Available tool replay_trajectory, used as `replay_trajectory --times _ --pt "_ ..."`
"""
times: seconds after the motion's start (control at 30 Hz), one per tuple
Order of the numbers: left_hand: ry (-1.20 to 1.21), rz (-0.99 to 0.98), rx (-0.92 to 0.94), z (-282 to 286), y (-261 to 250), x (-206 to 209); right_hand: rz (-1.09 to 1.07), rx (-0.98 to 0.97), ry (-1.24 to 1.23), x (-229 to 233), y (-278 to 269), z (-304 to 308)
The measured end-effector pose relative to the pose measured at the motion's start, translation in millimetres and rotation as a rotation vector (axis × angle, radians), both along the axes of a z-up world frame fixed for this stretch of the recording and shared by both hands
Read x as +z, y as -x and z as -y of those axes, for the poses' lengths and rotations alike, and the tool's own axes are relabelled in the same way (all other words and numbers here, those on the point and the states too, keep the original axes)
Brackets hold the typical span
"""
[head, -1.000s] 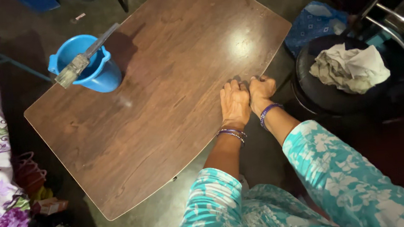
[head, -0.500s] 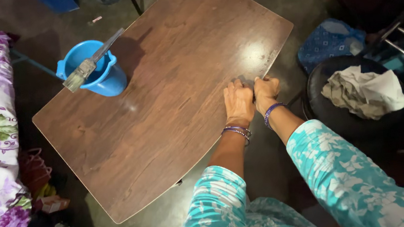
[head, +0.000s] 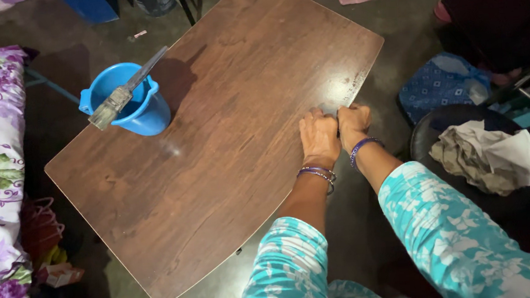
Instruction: The person uses a brush to scrub the surface of a wooden table, repeatedly dipping the brush into a blue plastic jug. They move the jug to different positions on the table to reach different areas and continue scrubbing the tabletop.
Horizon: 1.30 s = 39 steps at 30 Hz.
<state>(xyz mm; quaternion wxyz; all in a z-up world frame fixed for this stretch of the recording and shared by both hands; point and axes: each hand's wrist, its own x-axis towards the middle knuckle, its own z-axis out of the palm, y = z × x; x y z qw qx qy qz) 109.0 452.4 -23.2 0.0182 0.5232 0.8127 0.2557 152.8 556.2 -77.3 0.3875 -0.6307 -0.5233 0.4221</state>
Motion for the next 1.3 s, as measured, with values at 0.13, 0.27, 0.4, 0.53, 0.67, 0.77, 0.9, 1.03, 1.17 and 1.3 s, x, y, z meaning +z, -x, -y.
replay_trajectory --times 0.13,0.27,0.4,0.53,0.67,0.77,0.9,1.03,1.17,1.3 --pt "0.012 -0.033 0.039 -9 0 -5 0.008 -0.005 0.024 -7 4 -9" --pt "0.027 -0.037 0.058 -9 -3 -2 0.045 0.029 -0.002 -15 1 -13" --pt "0.204 -0.099 0.034 -11 -6 7 -0.010 0.208 -0.045 -18 -11 -16" --pt "0.163 -0.062 0.095 2 5 19 0.218 0.136 0.157 1 -1 -10" --pt "0.130 -0.008 0.146 34 22 37 0.531 0.108 -0.016 23 6 21" --pt "0.107 0.008 0.193 59 38 50 0.560 0.107 -0.134 43 24 56" --pt "0.106 0.026 0.254 102 58 66 0.482 0.254 -0.339 61 43 106" --pt "-0.042 0.030 0.341 150 77 72 0.398 0.415 -0.483 68 62 151" --pt "-0.086 0.035 0.368 192 101 76 0.355 0.496 -0.559 70 86 186" --pt "-0.123 -0.022 0.357 232 129 86 0.339 0.517 -0.565 79 111 221"
